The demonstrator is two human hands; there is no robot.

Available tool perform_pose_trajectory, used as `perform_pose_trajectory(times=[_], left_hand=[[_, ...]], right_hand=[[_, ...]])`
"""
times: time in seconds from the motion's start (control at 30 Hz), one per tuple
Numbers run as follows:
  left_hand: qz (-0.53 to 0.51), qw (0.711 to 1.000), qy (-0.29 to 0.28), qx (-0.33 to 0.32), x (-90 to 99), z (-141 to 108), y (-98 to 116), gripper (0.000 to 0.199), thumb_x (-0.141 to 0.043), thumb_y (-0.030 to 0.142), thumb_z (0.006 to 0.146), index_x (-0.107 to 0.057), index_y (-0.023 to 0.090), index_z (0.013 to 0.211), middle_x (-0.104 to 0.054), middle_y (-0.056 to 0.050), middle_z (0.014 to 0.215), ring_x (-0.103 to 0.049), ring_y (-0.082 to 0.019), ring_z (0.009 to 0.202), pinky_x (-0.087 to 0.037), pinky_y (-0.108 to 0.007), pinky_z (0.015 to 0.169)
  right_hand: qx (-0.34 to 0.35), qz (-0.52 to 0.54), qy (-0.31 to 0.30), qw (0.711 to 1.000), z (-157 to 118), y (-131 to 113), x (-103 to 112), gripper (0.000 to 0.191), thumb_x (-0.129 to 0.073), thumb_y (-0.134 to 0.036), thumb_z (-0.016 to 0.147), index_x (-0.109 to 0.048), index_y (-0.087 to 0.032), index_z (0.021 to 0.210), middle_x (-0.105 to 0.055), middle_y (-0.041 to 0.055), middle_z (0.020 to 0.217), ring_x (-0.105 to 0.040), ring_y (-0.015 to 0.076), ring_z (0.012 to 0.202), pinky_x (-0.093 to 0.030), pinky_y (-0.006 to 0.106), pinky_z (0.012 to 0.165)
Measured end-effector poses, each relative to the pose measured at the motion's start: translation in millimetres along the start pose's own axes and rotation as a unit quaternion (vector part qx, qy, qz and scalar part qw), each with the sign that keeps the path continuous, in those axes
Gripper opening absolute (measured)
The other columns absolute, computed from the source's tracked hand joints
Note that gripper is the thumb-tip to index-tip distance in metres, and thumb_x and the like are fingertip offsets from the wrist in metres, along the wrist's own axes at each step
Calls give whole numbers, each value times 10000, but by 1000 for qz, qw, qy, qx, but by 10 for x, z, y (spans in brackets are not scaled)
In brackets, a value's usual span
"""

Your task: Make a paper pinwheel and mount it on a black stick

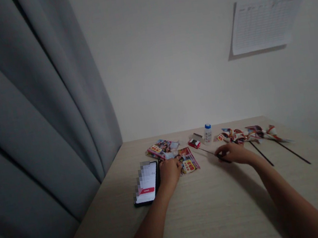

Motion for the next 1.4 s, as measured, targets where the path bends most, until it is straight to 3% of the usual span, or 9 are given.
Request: perform_pose_trajectory(times=[0.07,0.2,0.4,0.57,0.7,0.83,1.13,1.4], left_hand=[[-1,1000,-1,3,4,-3,0,168,-634,251,902,-797,254,945,-793,-47,991,-710,-204,972,-437,-302,906],[-3,1000,0,5,20,-12,2,183,-615,233,905,-791,250,950,-792,-54,976,-708,-208,979,-434,-302,902],[-8,1000,7,3,36,-22,7,242,-595,225,916,-764,262,1084,-787,-63,1013,-699,-215,1015,-429,-313,921],[-13,1000,1,6,7,-8,-21,193,-622,270,912,-781,248,1018,-790,-58,1002,-709,-204,983,-443,-292,912],[-17,1000,-9,0,-16,8,-35,184,-631,299,911,-798,252,971,-794,-58,1009,-713,-200,977,-451,-284,908],[-21,1000,-13,-16,-19,9,-17,201,-619,327,923,-805,268,972,-796,-57,1002,-713,-195,967,-449,-288,912],[-22,1000,-2,-13,28,-3,8,152,-644,258,895,-795,246,904,-790,-39,1008,-697,-201,997,-441,-303,909],[-30,999,11,-15,33,-3,9,130,-660,257,884,-774,258,946,-780,-27,1008,-681,-196,1021,-416,-305,910]], right_hand=[[-26,-27,-24,999,-9,125,4,428,-602,-236,741,-759,-273,1138,-780,42,973,-697,238,939,-452,323,828],[-112,-126,10,986,-41,368,109,431,-571,-228,745,-758,-317,1124,-757,73,1111,-651,312,1112,-415,460,954],[-168,-148,33,974,-62,451,93,357,-533,-234,768,-772,-291,1026,-742,126,1140,-619,371,1154,-291,654,1012],[-169,-159,98,968,-62,389,131,388,-566,-309,811,-667,-217,1174,-718,173,1152,-625,362,1124,-317,625,994],[-162,-173,131,963,-77,284,136,293,-570,-335,839,-701,-219,1074,-730,165,1074,-614,370,1118,-325,609,971],[-161,-200,208,944,-139,136,169,278,-529,-305,870,-749,-201,1005,-730,179,1045,-576,375,1151,-287,608,988],[-132,-191,208,950,-87,46,74,265,-542,-297,866,-799,-239,899,-746,149,1058,-525,390,1174,-230,638,1012],[-135,-190,212,949,-91,78,81,270,-552,-333,869,-798,-241,928,-744,152,1072,-527,384,1148,-277,606,986]])
Point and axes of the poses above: each hand's wrist, its own z-axis towards the middle knuckle, its own x-axis out of the back of the hand, y = z × x, the point moved 8 cm from there along z, towards the middle knuckle
